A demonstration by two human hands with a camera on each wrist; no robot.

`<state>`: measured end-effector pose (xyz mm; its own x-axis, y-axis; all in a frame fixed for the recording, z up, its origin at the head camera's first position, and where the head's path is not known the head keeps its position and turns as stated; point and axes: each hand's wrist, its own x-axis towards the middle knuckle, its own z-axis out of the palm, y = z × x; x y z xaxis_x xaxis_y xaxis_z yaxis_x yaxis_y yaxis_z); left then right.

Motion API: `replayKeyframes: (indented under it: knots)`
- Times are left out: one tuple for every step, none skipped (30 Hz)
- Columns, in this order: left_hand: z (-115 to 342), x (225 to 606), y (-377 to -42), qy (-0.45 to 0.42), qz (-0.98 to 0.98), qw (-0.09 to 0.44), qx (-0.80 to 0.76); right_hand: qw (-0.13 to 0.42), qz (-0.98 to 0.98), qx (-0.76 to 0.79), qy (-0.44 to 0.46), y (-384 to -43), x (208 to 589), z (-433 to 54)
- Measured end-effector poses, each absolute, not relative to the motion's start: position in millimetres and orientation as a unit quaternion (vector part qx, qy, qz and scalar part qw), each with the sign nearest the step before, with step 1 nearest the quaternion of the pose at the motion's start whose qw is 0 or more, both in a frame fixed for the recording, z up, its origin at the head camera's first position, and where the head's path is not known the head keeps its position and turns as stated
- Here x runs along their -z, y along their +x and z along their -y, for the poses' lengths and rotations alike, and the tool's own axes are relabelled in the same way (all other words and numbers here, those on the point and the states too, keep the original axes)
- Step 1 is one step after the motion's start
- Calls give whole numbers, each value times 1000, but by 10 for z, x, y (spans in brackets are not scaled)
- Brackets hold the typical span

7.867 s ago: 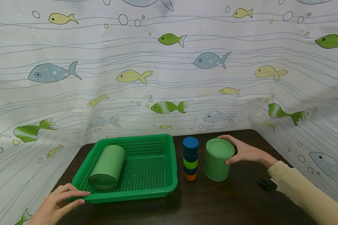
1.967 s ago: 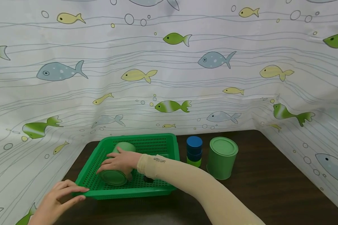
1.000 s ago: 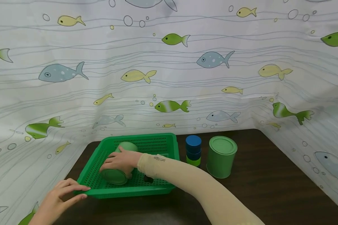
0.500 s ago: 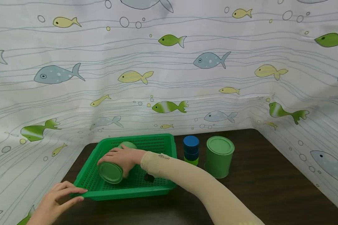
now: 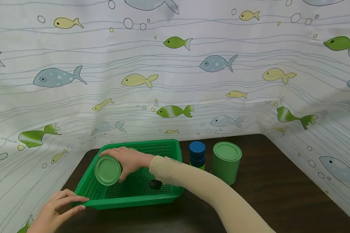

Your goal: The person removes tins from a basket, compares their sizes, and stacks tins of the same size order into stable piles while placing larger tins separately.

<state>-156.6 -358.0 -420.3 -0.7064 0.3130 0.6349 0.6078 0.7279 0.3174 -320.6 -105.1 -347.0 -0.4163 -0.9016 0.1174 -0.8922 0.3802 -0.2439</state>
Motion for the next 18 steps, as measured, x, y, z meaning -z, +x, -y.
replayKeyframes:
  knots:
    - [3582, 4207, -1574, -262, 885, 283, 262, 22, -826, 161, -540, -3201, 3450, 1036]
    - [3585, 4210, -1580, -264, 884, 283, 263, 25, -820, 185, -541, -3193, 3423, 1021]
    - [3591, 4216, -1587, -267, 883, 284, 262, 29, -813, 210, -542, -3189, 3396, 1003]
    - [3593, 4223, -1595, -267, 883, 283, 263, 33, -807, 233, -541, -3189, 3373, 987]
    - [3594, 4228, -1601, -268, 883, 281, 264, 37, -801, 257, -539, -3187, 3347, 966]
    - [3596, 4231, -1606, -268, 883, 279, 263, 38, -798, 275, -535, -3181, 3320, 942]
    - [3596, 4232, -1608, -269, 884, 277, 264, 39, -795, 291, -531, -3172, 3288, 919]
    - [3600, 4234, -1611, -272, 883, 277, 264, 42, -793, 305, -525, -3156, 3247, 893]
    - [3603, 4235, -1615, -276, 882, 278, 264, 44, -789, 322, -521, -3140, 3205, 873]
    - [3606, 4234, -1615, -279, 879, 279, 266, 47, -787, 337, -515, -3119, 3159, 852]
    - [3606, 4232, -1612, -280, 879, 279, 268, 49, -784, 351, -510, -3093, 3106, 829]
    - [3607, 4228, -1609, -280, 878, 278, 270, 52, -782, 363, -504, -3068, 3054, 808]
    - [3606, 4224, -1606, -278, 878, 277, 273, 54, -781, 375, -497, -3046, 3001, 789]
    - [3604, 4221, -1605, -275, 879, 275, 275, 53, -780, 385, -491, -3026, 2950, 769]
    - [3602, 4217, -1606, -272, 880, 275, 276, 51, -779, 396, -484, -3012, 2902, 750]
    - [3597, 4214, -1607, -268, 882, 272, 276, 51, -779, 405, -475, -2994, 2856, 721]
    - [3590, 4211, -1612, -264, 884, 269, 275, 49, -779, 414, -467, -2981, 2813, 694]
    - [3586, 4210, -1619, -262, 886, 266, 274, 46, -780, 422, -459, -2970, 2773, 665]
